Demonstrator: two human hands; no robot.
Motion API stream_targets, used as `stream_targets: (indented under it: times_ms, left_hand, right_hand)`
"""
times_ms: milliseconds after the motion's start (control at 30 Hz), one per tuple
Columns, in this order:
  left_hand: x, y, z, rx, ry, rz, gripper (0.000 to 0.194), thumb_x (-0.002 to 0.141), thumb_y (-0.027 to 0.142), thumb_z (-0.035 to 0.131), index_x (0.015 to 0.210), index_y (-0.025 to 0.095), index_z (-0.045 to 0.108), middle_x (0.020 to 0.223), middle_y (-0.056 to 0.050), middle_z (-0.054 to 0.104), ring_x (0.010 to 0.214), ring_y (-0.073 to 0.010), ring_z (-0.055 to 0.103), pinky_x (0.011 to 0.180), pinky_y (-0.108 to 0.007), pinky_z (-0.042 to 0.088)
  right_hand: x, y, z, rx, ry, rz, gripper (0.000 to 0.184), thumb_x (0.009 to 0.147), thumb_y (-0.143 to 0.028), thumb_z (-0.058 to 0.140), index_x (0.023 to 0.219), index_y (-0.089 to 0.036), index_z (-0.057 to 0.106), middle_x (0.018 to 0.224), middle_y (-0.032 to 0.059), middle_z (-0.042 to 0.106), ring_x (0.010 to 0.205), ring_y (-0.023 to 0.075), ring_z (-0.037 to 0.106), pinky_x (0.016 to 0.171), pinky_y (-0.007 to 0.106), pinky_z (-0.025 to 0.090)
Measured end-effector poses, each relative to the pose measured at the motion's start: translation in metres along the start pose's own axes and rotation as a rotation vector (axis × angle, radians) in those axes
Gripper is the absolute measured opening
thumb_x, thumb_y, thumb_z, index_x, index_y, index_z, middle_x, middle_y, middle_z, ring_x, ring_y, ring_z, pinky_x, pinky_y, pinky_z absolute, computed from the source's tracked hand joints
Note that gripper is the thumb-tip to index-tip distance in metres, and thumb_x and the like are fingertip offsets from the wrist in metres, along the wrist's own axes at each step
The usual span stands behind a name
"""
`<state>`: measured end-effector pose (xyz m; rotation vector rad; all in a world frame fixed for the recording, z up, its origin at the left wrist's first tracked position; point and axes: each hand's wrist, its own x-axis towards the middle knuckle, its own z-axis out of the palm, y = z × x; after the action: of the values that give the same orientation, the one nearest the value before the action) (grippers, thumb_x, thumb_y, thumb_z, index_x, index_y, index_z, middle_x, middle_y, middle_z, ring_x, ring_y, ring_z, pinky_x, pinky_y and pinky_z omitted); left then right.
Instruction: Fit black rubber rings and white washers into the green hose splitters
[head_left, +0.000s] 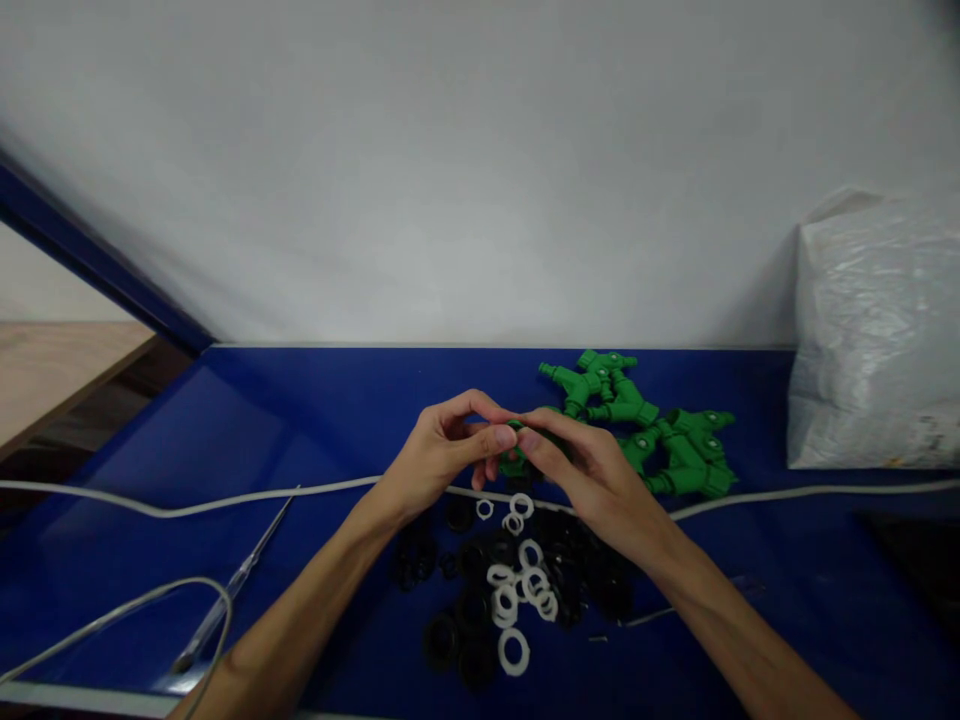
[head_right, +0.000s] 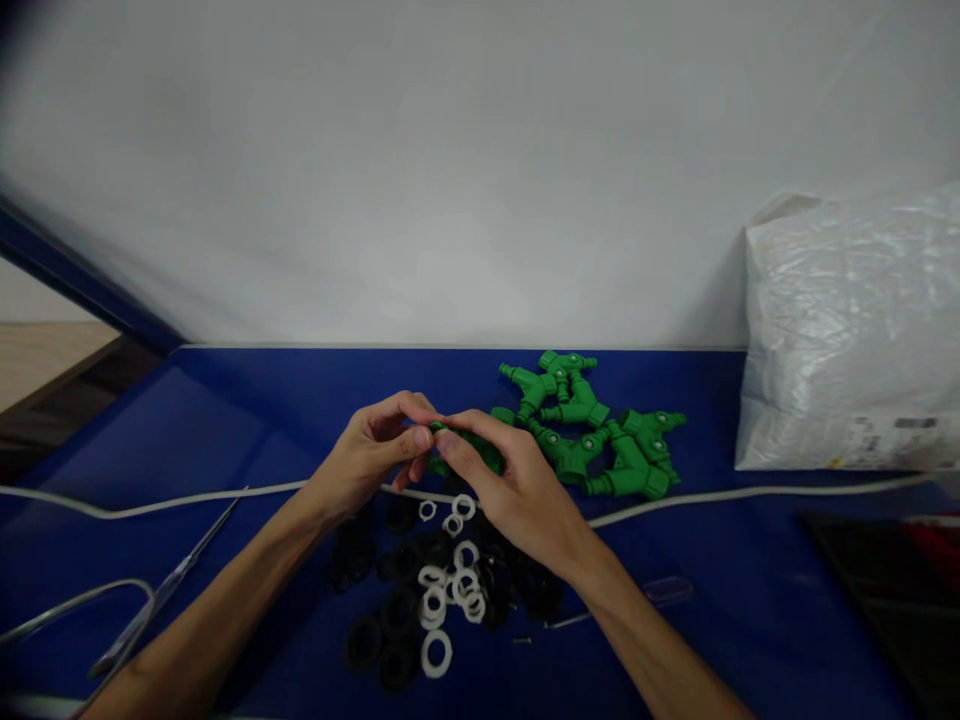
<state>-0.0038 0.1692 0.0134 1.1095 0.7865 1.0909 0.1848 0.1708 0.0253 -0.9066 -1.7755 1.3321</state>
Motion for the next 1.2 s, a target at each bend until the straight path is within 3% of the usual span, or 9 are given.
stream_targets:
  times_ms: [500,800,1200]
  left_hand:
    - [-0.003,-0.002,-0.003,-0.061,-0.062,0.034,0.013,0.087,0.031,0.073,0.085,0.018,0.07,0.075,0.002,0.061,0.052,-0.0044,0.054,0.04,-0.013,0.039]
    - [-0.006,-0.004,0.001,-0.003,0.004,0.055,0.02,0.086,0.035,0.074,0.084,0.016,0.067,0.073,0.001,0.061,0.052,-0.006,0.054,0.039,-0.014,0.039]
    - [-0.008,-0.004,0.011,0.03,0.086,0.116,0.027,0.083,0.04,0.077,0.083,0.015,0.065,0.072,0.001,0.061,0.047,-0.0049,0.053,0.036,-0.014,0.036]
  right_hand:
    - [-0.002,-0.005,0.001,0.034,-0.036,-0.027,0.028,0.1,-0.043,0.054,0.106,-0.024,0.073,0.095,-0.0001,0.072,0.091,0.0176,0.064,0.082,0.028,0.046]
    - [-0.002,-0.003,0.003,0.069,-0.043,-0.031,0.031,0.102,-0.044,0.051,0.096,-0.023,0.073,0.089,-0.0006,0.07,0.085,0.0167,0.063,0.079,0.028,0.045]
    - [-0.004,-0.001,0.003,0.101,-0.043,-0.013,0.033,0.102,-0.045,0.049,0.088,-0.023,0.068,0.081,-0.0001,0.057,0.08,0.0173,0.053,0.078,0.031,0.041]
